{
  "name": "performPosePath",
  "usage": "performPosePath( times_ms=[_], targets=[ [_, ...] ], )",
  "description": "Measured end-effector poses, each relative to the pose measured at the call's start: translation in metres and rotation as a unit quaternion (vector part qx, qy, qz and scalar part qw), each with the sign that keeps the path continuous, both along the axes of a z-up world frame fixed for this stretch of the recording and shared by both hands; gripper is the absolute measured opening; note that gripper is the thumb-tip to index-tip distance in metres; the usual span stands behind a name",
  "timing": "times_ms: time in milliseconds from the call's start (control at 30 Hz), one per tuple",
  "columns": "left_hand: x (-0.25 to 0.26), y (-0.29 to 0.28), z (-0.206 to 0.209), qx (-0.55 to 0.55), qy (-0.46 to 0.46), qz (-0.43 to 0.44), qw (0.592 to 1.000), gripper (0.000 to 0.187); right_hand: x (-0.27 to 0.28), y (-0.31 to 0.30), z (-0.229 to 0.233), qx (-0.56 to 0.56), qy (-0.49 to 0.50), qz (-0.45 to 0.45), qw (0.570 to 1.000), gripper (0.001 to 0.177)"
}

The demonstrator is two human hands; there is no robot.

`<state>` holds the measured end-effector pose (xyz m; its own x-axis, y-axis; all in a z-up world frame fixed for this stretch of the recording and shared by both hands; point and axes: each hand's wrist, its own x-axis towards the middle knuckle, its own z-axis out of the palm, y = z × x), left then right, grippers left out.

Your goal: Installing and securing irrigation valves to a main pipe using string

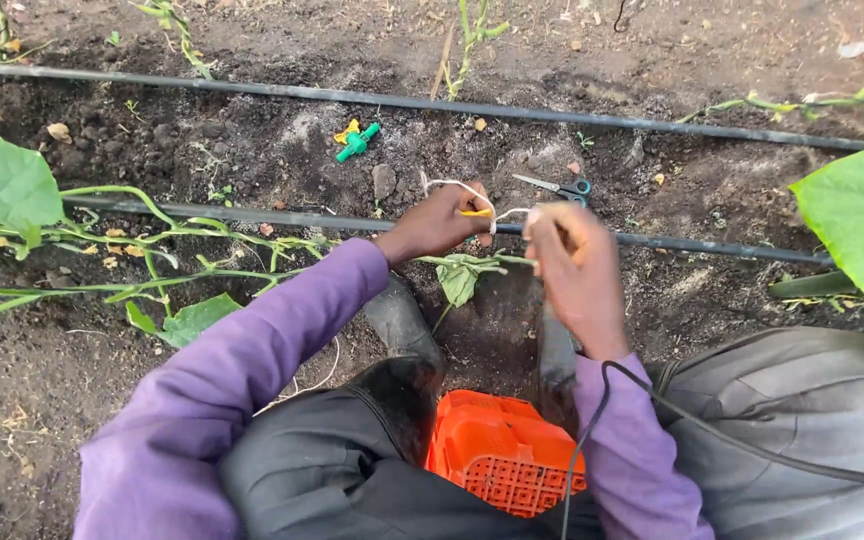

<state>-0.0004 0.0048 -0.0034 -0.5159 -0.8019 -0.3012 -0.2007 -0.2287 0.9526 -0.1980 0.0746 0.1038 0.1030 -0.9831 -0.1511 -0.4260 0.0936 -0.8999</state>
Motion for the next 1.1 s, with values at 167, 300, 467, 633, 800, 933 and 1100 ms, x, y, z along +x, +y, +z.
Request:
performPosePath(
  times_ms=[167, 300, 467, 633, 800, 933, 1100],
  targets=[
    [0.006, 0.000, -0.026, -0.062, -0.027, -0.009, 0.998, 0.009, 0.038, -0.027, -0.029, -0.119, 0.091, 0.053, 0.987, 0.023],
    [0.003, 0.006, 0.012, -0.068, -0.005, 0.000, 0.998, 0.011, 0.032, -0.043, -0.059, -0.113, 0.073, 0.041, 0.990, 0.021],
    [0.003, -0.003, -0.004, -0.080, -0.004, -0.009, 0.997, 0.010, 0.031, -0.017, -0.028, -0.076, -0.064, 0.006, 0.995, 0.027],
    [0.002, -0.002, -0.014, -0.080, -0.012, -0.002, 0.997, 0.011, 0.038, 0.034, -0.041, -0.034, -0.204, -0.093, 0.974, 0.046],
    [-0.001, 0.003, -0.016, -0.078, -0.084, -0.003, 0.993, 0.023, 0.041, 0.046, -0.098, 0.203, -0.501, -0.264, 0.799, 0.030],
    [-0.003, 0.000, -0.010, -0.080, -0.101, -0.006, 0.992, 0.020, 0.030, 0.048, -0.150, 0.264, -0.549, -0.258, 0.750, 0.032],
    [-0.003, 0.002, -0.021, -0.076, -0.151, -0.015, 0.985, 0.026, 0.026, 0.049, -0.182, 0.315, -0.585, -0.268, 0.698, 0.030]
  ],
)
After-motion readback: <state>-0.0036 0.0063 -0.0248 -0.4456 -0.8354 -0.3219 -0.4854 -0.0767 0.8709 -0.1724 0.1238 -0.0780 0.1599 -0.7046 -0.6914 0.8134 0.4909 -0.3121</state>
